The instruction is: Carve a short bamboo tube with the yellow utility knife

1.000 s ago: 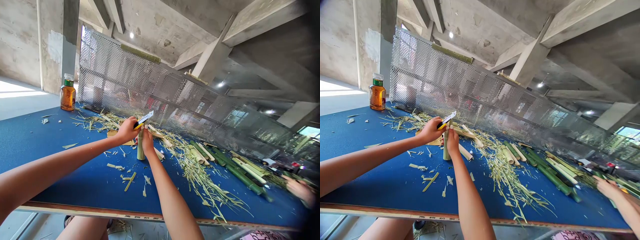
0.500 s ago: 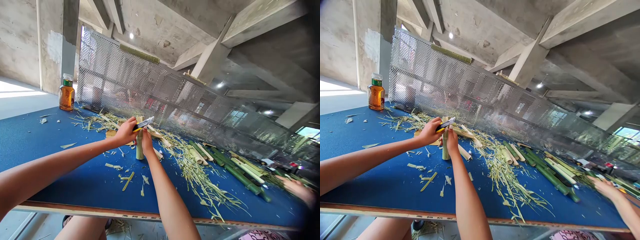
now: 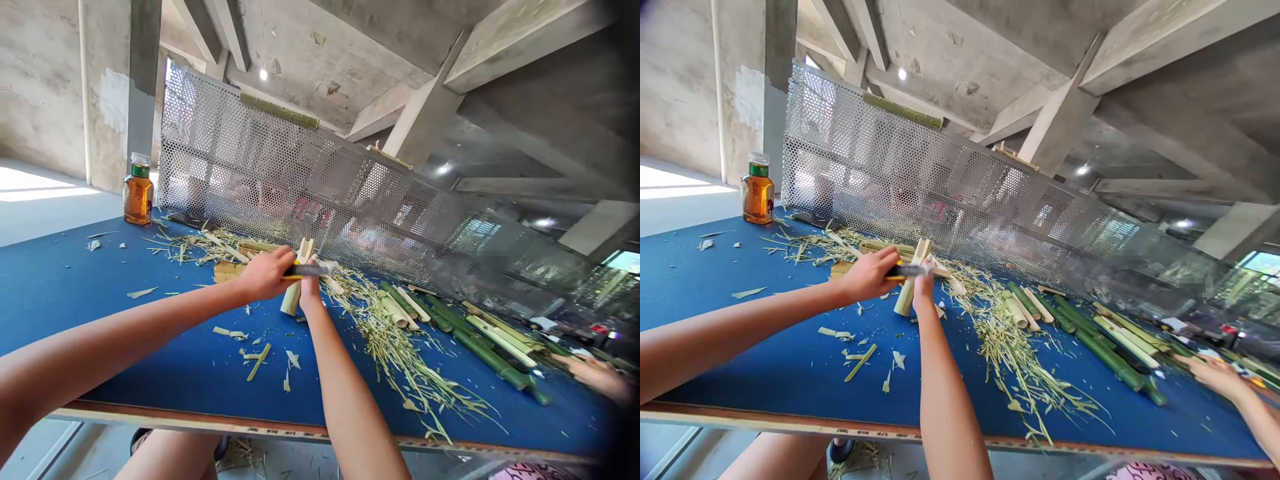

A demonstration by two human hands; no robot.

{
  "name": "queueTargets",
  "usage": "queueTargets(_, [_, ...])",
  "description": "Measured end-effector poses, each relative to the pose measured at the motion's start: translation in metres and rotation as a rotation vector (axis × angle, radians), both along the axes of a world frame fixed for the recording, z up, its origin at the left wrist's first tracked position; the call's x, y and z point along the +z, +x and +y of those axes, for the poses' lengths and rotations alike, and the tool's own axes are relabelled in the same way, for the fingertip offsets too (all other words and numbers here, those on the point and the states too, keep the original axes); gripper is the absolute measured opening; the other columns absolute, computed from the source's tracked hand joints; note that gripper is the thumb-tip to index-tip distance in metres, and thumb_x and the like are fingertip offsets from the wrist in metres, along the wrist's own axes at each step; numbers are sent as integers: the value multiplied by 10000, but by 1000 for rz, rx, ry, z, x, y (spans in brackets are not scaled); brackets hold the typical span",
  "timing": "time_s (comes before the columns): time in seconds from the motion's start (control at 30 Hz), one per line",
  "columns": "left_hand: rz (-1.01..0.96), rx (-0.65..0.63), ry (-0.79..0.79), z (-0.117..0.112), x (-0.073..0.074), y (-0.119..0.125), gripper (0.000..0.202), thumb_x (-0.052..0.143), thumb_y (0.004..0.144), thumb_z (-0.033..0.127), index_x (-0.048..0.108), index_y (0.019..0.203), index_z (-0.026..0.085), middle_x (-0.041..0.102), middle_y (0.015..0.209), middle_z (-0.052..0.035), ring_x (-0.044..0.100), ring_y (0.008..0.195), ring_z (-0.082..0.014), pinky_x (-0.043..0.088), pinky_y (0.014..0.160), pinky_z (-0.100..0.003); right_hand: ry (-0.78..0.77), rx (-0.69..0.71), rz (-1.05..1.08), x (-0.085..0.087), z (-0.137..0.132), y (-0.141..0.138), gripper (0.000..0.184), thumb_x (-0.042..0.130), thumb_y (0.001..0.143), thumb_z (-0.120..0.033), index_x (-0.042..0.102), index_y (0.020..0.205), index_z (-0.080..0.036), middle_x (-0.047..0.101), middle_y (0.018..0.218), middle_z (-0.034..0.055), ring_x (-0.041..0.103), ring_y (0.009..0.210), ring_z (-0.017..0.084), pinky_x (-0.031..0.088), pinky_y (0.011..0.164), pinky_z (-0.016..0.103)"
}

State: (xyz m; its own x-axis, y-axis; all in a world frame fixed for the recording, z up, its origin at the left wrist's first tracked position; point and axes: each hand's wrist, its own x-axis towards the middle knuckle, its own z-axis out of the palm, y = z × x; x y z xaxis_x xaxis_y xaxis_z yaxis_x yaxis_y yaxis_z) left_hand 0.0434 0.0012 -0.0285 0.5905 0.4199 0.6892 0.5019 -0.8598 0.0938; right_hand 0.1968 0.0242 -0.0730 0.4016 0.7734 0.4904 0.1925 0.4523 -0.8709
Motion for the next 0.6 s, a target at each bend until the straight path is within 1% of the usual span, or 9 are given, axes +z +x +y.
queueTargets(0.07, [-143, 144, -213, 15, 1, -4, 299, 423, 819, 455, 509, 832, 169, 548, 729, -45, 487, 600, -144, 332, 536, -239, -100, 146, 205, 0, -1, -3, 516, 206, 819, -577, 540, 677, -210, 570, 475, -8, 543, 412, 80, 345, 413, 218])
queueTargets(0.1, [-207, 191, -315, 24, 1, -8, 343, 410, 820, 496, 505, 866, 170, 551, 712, -40, 493, 603, -151, 330, 541, -240, -127, 185, 280, 0, 0, -4, 522, 241, 810, -612, 547, 714, -199, 568, 476, -12, 532, 396, 88, 360, 411, 221])
queueTargets(0.17, [-275, 218, -457, 38, -2, -14, 428, 410, 802, 554, 483, 973, 168, 562, 712, -35, 506, 612, -163, 332, 550, -241, -122, 185, 349, -1, 1, -4, 543, 310, 784, -668, 545, 769, -179, 571, 489, -13, 523, 387, 106, 398, 414, 233])
queueTargets(0.23, [-246, 168, -503, 45, -5, -18, 468, 434, 781, 566, 463, 1033, 172, 564, 713, -28, 510, 613, -168, 328, 552, -240, -110, 153, 366, -2, 3, -3, 562, 346, 757, -704, 531, 789, -174, 568, 496, -14, 521, 393, 123, 427, 427, 253])
queueTargets(0.27, [-206, 130, -502, 45, -7, -18, 444, 442, 779, 554, 476, 1013, 178, 559, 700, -22, 505, 606, -168, 319, 546, -239, -112, 144, 366, -2, 4, -2, 566, 349, 748, -716, 522, 793, -178, 565, 499, -16, 523, 399, 129, 435, 437, 260])
queueTargets(0.37, [-110, 34, -471, 39, -8, -12, 325, 432, 791, 504, 528, 780, 194, 518, 618, -10, 463, 559, -154, 271, 515, -241, -121, 134, 348, -2, 4, -2, 574, 350, 721, -743, 497, 803, -194, 557, 523, -29, 525, 425, 134, 440, 462, 266])
queueTargets(0.43, [-91, -22, -499, 33, -7, -8, 344, 424, 792, 491, 515, 639, 197, 486, 556, -6, 431, 513, -142, 245, 493, -248, -120, 137, 312, -1, 3, -4, 585, 361, 697, -757, 490, 814, -198, 557, 553, -31, 528, 451, 133, 435, 471, 262])
queueTargets(0.53, [-115, -100, -655, 28, -4, -5, 392, 425, 782, 507, 517, 563, 195, 462, 494, 0, 403, 452, -126, 244, 462, -253, -125, 151, 264, 1, 0, -8, 601, 360, 678, -770, 485, 818, -198, 549, 581, -27, 532, 485, 131, 426, 479, 254])
queueTargets(0.6, [-143, -112, -778, 28, -3, -6, 428, 430, 769, 546, 514, 545, 191, 448, 465, 3, 385, 416, -117, 258, 441, -254, -107, 169, 242, 2, -1, -9, 579, 388, 679, -754, 480, 840, -205, 538, 589, -37, 530, 498, 126, 430, 498, 250])
